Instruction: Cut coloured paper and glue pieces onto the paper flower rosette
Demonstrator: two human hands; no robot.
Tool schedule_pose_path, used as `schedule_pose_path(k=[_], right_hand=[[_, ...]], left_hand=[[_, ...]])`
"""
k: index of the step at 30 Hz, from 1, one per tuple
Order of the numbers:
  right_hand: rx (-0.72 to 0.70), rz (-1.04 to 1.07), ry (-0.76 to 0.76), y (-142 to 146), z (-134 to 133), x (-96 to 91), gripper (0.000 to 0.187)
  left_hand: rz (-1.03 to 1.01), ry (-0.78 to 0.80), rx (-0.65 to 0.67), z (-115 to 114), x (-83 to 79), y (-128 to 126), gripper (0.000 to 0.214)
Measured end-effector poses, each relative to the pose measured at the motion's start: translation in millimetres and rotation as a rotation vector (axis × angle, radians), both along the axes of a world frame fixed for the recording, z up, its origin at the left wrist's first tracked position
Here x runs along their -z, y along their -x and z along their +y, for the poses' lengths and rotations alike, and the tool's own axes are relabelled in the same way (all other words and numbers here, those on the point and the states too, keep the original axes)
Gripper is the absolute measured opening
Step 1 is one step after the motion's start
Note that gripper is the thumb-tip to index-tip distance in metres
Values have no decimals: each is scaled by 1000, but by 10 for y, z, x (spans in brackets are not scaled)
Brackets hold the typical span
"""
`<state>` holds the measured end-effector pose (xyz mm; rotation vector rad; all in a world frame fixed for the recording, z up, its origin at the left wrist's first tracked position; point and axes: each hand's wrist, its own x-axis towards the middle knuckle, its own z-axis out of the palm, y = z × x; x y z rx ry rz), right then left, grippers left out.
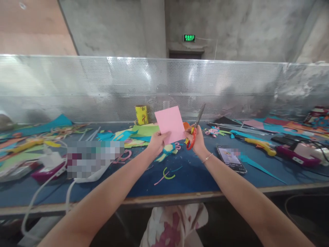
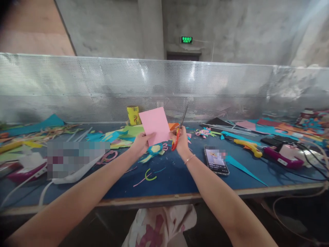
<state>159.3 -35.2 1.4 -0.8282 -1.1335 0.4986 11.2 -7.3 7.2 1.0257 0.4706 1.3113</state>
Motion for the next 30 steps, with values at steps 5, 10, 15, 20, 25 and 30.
schedule_pose_path(k=[5, 10, 15, 20, 25, 30], right_hand=[[57, 12, -4, 43, -37, -13, 33], [25, -2, 35, -5, -19, -16, 37], [50, -279, 119, -95, 26, 25, 31], [-37, -541, 203, -55, 21, 139, 28], [-45, -608, 208, 51, -55, 145, 28], [-79, -511, 156, 115, -119, 83, 27]], left_hand=[[51, 58, 108, -48, 42, -11, 32], [199, -19, 45, -55, 57, -9, 32], [57, -32, -193, 102, -63, 120, 24], [-63, -46, -262, 164, -161, 192, 21], [-1, -116, -266, 79, -140, 125, 20], [59, -124, -224, 21, -94, 78, 24]])
